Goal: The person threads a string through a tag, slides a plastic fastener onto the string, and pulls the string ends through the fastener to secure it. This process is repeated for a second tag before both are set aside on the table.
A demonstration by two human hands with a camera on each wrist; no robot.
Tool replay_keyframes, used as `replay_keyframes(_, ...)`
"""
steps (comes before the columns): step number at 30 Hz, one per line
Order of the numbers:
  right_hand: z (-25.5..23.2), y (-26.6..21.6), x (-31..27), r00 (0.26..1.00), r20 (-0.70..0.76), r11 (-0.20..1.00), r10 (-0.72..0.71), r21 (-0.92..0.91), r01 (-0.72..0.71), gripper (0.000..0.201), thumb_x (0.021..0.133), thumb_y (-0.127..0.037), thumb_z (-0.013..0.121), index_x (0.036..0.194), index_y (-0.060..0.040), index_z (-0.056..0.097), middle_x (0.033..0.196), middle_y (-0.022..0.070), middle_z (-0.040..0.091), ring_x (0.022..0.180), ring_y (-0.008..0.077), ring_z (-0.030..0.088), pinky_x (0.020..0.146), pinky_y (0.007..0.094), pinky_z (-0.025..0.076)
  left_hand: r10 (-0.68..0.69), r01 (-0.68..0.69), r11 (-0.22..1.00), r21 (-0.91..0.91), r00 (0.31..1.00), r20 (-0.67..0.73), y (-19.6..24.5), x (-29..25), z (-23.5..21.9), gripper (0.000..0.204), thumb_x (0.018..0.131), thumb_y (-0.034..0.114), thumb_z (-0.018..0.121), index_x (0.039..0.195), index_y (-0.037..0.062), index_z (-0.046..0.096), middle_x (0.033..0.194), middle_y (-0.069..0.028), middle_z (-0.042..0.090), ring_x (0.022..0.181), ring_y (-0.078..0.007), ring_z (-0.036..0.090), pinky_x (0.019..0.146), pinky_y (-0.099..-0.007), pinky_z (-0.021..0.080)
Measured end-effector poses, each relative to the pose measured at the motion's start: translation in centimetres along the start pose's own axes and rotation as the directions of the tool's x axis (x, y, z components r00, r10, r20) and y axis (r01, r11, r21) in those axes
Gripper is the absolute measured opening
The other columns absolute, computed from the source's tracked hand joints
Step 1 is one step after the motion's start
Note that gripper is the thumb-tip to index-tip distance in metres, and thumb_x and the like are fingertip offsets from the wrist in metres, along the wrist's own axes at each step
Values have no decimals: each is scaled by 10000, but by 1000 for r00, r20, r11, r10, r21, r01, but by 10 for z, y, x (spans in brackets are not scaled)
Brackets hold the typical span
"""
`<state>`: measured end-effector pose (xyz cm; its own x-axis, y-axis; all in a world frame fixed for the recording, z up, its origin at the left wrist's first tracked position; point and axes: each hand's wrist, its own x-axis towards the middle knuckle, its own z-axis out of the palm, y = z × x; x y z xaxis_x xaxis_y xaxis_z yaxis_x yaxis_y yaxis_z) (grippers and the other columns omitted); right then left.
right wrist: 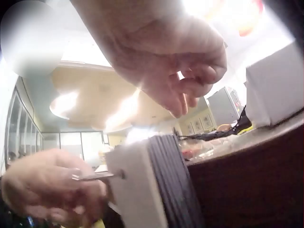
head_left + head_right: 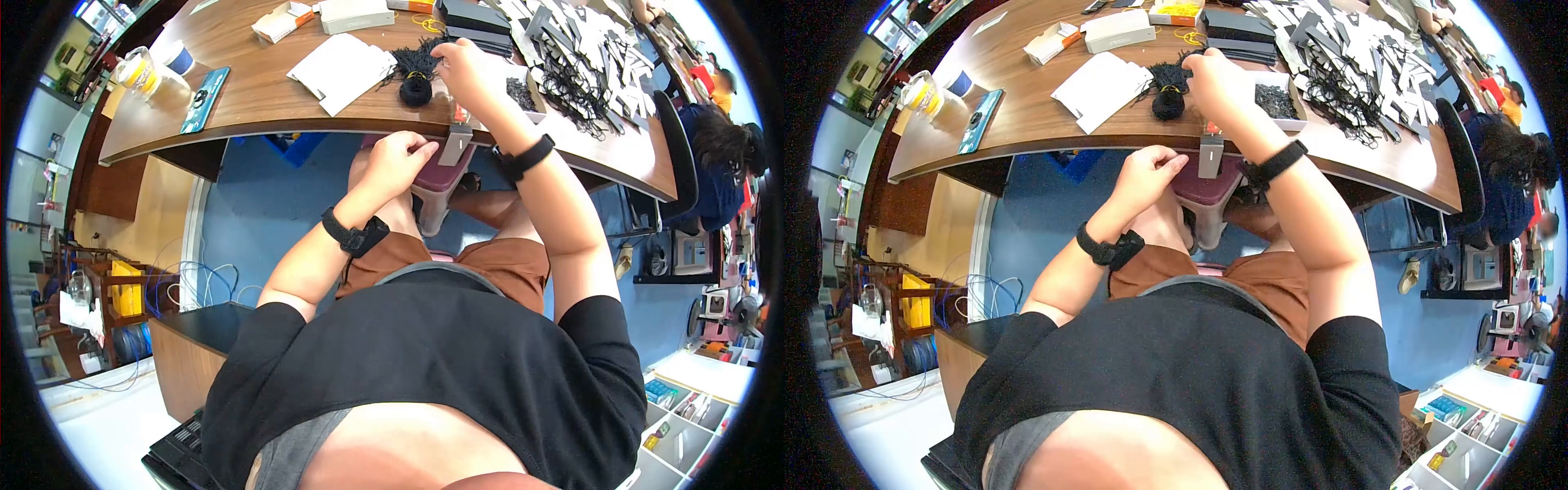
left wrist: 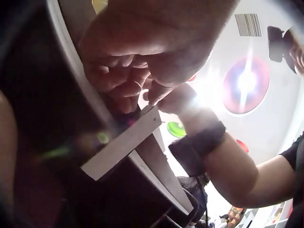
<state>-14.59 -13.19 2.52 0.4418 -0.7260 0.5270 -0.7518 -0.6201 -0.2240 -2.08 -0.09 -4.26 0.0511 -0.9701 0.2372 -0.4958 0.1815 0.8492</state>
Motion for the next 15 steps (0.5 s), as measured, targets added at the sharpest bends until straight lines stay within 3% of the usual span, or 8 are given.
replay_keyframes(4,15,-4,8,995,97,993,-35,-105,45,156,770,-213,651,911,-151,679,943,65,595,797,286,623,716,398,485,-67,104,958,-268,987,145,-3,-4,-7,198,852,170,617,827,-22,658,708,-61,632,652,-95,562,601,-239,450)
replay_keyframes(8,2,-9,7,982,175,994,64,-97,-47,138,801,-199,604,887,-126,684,905,93,624,863,284,624,744,402,489,-115,199,904,-377,965,234,7,-11,-10,188,868,169,605,810,0,659,700,-39,620,611,-76,532,564,-217,425)
replay_keyframes(11,-8,0,-3,993,109,998,51,-26,-49,141,806,-216,602,869,-121,684,859,91,637,804,286,632,707,389,495,-164,324,823,-467,922,351,9,-12,-8,257,897,228,570,826,-5,653,707,-51,622,597,-77,530,549,-208,424)
replay_keyframes(12,-16,-1,-9,997,74,999,35,-9,-34,140,804,-223,606,857,-119,683,845,87,627,792,284,626,694,382,491,-173,374,781,-501,899,401,9,-12,-7,292,911,257,554,837,-9,650,711,-57,624,593,-79,533,545,-207,427)
replay_keyframes(15,-43,-12,-42,999,-34,999,-39,20,40,134,794,-225,619,824,-105,673,792,80,603,748,277,613,651,357,484,-182,629,388,-673,768,613,25,-11,-12,443,953,365,444,975,-40,621,857,-120,652,698,-147,602,623,-252,486)
